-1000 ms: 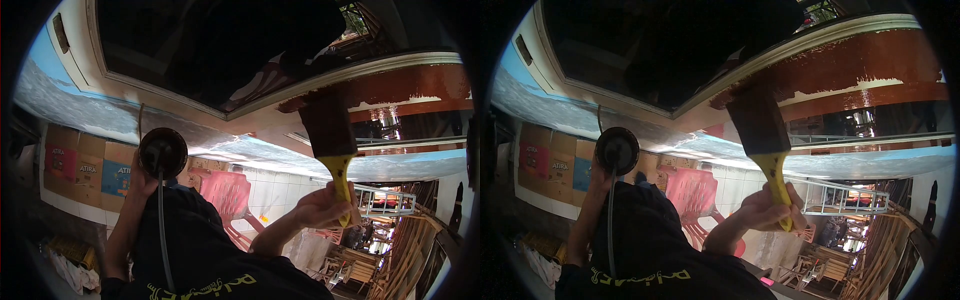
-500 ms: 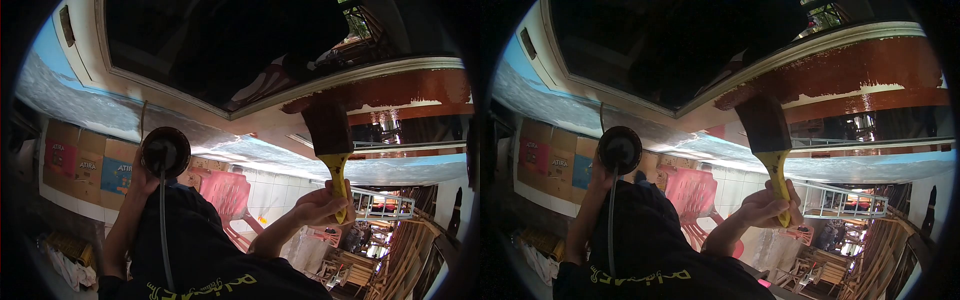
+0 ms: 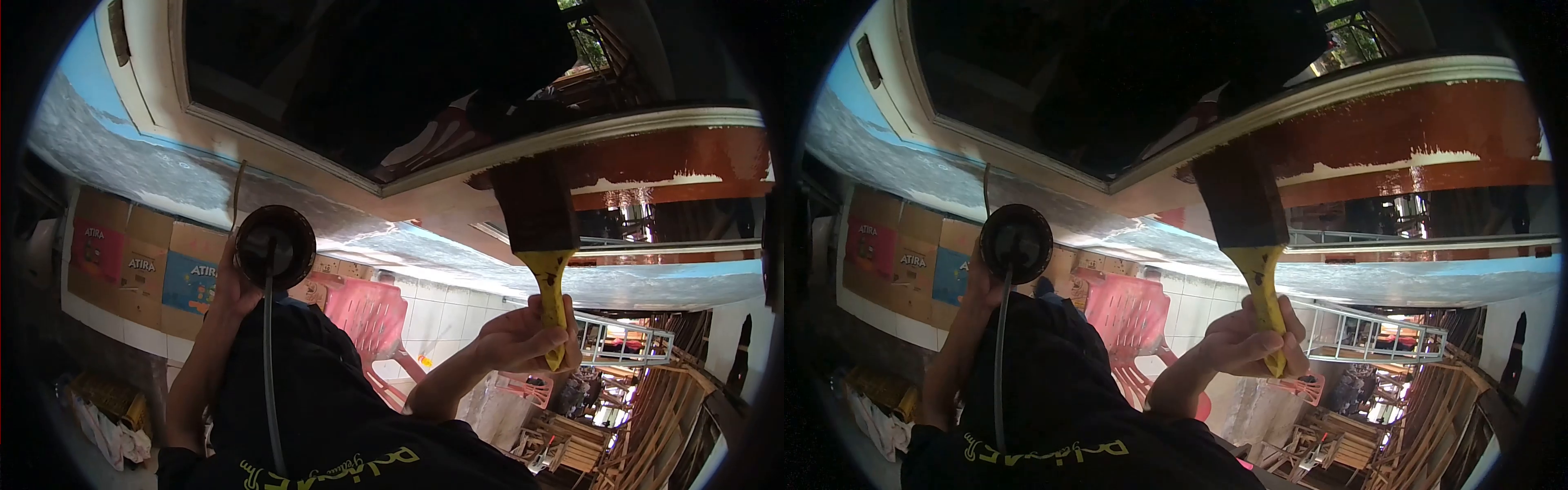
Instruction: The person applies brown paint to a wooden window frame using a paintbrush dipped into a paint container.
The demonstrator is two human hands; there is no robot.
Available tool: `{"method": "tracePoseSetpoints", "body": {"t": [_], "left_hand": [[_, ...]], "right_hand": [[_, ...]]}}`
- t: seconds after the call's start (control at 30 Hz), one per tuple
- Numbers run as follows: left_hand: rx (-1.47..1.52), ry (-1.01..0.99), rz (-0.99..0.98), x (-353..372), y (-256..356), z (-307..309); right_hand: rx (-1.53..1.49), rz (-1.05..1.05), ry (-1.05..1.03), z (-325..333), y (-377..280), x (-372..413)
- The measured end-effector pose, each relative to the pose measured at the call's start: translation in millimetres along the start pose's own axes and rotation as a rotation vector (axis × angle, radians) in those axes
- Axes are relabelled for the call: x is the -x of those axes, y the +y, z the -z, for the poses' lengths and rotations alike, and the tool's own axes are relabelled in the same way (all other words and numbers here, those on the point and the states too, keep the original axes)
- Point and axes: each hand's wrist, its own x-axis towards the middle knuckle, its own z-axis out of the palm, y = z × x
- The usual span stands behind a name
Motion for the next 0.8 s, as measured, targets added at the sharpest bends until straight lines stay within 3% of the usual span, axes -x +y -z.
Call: {"method": "tracePoseSetpoints", "body": {"t": [0.1, 0.3, 0.43, 0.63, 0.8], "left_hand": [[0.008, 0.001, -0.034, 0.7, 1.0, 0.5], [-0.030, -0.031, -0.044, -0.5, 0.9, -1.9], [-0.018, -0.005, -0.041, -0.9, 1.5, 2.0], [-0.021, 0.027, -0.040, 0.6, 1.9, -6.6], [0.006, -0.014, -0.033, -0.3, 2.9, 0.8]], "right_hand": [[-0.141, -0.018, 0.158, -8.2, -6.1, -1.8], [-0.034, -0.035, 0.004, -6.2, -2.8, 3.0], [-0.043, -0.063, 0.110, 0.7, 1.2, 2.4], [0.003, -0.067, 0.046, -1.9, -3.2, -0.4], [-0.109, -0.095, 0.157, -4.2, -6.3, -0.8]]}}
